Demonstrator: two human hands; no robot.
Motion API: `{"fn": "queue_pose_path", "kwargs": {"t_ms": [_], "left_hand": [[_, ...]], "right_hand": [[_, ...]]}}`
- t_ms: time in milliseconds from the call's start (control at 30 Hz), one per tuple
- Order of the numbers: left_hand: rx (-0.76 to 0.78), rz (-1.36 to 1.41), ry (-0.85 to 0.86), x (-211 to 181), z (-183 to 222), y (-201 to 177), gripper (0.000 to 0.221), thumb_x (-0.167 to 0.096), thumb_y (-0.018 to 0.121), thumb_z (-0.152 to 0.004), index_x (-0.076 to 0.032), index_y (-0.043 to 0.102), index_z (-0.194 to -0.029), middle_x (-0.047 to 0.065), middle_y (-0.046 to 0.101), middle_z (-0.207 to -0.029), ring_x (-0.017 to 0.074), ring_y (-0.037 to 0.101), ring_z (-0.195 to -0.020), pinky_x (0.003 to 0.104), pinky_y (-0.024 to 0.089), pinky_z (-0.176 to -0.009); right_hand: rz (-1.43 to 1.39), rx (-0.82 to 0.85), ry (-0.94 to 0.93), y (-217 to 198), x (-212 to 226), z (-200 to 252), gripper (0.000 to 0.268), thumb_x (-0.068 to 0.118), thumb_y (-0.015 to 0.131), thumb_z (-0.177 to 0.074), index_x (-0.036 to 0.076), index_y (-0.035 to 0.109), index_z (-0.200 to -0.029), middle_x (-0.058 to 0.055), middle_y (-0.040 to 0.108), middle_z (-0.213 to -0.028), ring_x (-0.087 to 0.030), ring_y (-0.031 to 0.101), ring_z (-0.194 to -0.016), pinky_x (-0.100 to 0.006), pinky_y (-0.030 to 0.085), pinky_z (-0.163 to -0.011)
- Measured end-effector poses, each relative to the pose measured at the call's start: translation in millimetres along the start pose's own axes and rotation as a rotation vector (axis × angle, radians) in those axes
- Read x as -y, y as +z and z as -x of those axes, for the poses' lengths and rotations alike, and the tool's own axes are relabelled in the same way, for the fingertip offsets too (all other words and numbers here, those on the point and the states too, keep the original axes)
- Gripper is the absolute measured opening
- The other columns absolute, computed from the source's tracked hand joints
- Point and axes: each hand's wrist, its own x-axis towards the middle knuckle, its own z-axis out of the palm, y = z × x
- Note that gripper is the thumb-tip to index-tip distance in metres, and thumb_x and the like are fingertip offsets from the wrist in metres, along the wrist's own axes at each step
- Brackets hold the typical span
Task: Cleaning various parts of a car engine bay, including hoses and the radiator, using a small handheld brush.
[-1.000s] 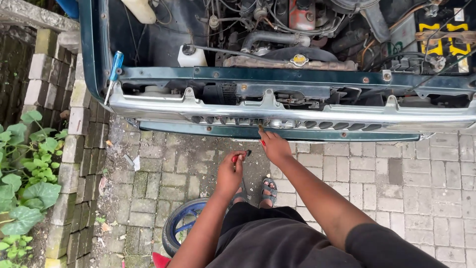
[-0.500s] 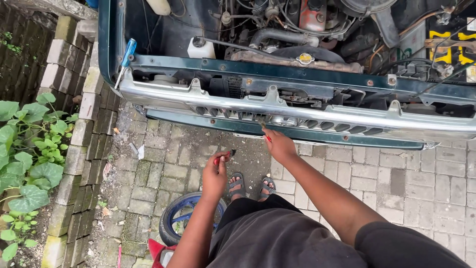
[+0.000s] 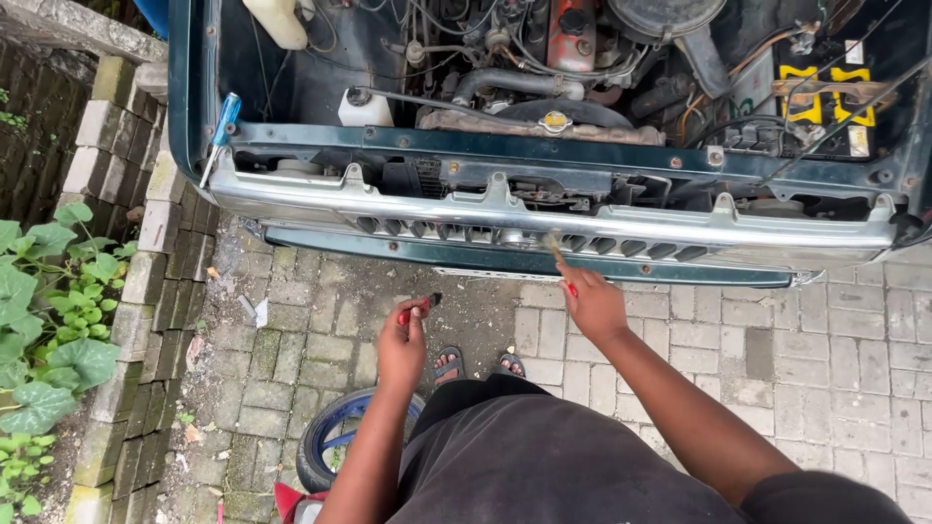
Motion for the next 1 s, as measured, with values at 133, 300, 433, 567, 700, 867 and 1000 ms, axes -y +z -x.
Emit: {"fn": "queue_pose_path", "kwargs": {"t_ms": [133,300,433,567,700,867,1000], "left_hand": [[0.064,-0.040,0.076,10,-7,43,0.020,-0.006,0.056,-0.103,-0.010,0.074,-0.111,0.014,0.076,-0.108,0.0311,0.074,-0.105,0.045,0.055,-0.096],[0.147,-0.012,0.293,-12,-23,107,0.020,0.001,0.062,-0.098,-0.012,0.074,-0.107,0.012,0.076,-0.112,0.0328,0.072,-0.107,0.043,0.054,-0.094],[0.219,-0.087,0.391,-14,-42,139,0.015,-0.005,0.058,-0.102,-0.013,0.069,-0.109,0.009,0.070,-0.124,0.0346,0.068,-0.115,0.043,0.056,-0.096],[0.301,-0.262,0.331,6,-49,143,0.012,-0.009,0.054,-0.104,-0.012,0.065,-0.109,0.006,0.065,-0.129,0.0339,0.068,-0.116,0.044,0.059,-0.097],[0.353,-0.400,0.224,56,-47,124,0.013,-0.014,0.054,-0.103,-0.017,0.062,-0.112,0.007,0.063,-0.127,0.0383,0.067,-0.115,0.052,0.058,-0.098],[0.293,-0.457,-0.109,99,-24,72,0.020,-0.023,0.054,-0.106,-0.020,0.070,-0.117,0.008,0.073,-0.114,0.0352,0.069,-0.113,0.048,0.056,-0.098],[0.192,-0.393,-0.249,70,3,37,0.022,-0.022,0.053,-0.105,-0.021,0.071,-0.117,0.010,0.076,-0.112,0.0317,0.069,-0.115,0.046,0.055,-0.099]], "right_hand": [[-0.008,0.040,0.006,-12,10,-6,0.036,0.042,0.054,-0.104,0.036,0.062,-0.139,0.004,0.074,-0.110,-0.019,0.072,-0.104,-0.034,0.061,-0.081],[-0.048,0.019,0.018,8,6,-9,0.035,0.046,0.051,-0.105,0.036,0.062,-0.137,0.007,0.074,-0.110,-0.016,0.071,-0.108,-0.031,0.060,-0.084],[-0.056,0.246,0.105,1,10,-11,0.040,0.046,0.041,-0.109,0.033,0.055,-0.144,-0.001,0.075,-0.107,-0.023,0.072,-0.106,-0.037,0.061,-0.086],[-0.025,0.276,0.057,-4,12,-13,0.041,0.047,0.038,-0.110,0.033,0.052,-0.146,0.000,0.074,-0.115,-0.022,0.070,-0.113,-0.036,0.059,-0.090],[-0.069,0.330,0.104,-27,2,-1,0.042,0.048,0.038,-0.110,0.034,0.051,-0.147,-0.004,0.075,-0.114,-0.025,0.070,-0.113,-0.040,0.060,-0.091],[-0.074,0.585,0.303,14,-24,23,0.045,0.053,0.033,-0.109,0.032,0.061,-0.137,-0.004,0.077,-0.112,-0.026,0.074,-0.106,-0.043,0.061,-0.088],[-0.181,0.669,0.551,20,-37,35,0.048,0.058,0.027,-0.109,0.040,0.052,-0.147,-0.003,0.074,-0.124,-0.024,0.073,-0.114,-0.045,0.061,-0.090]]}}
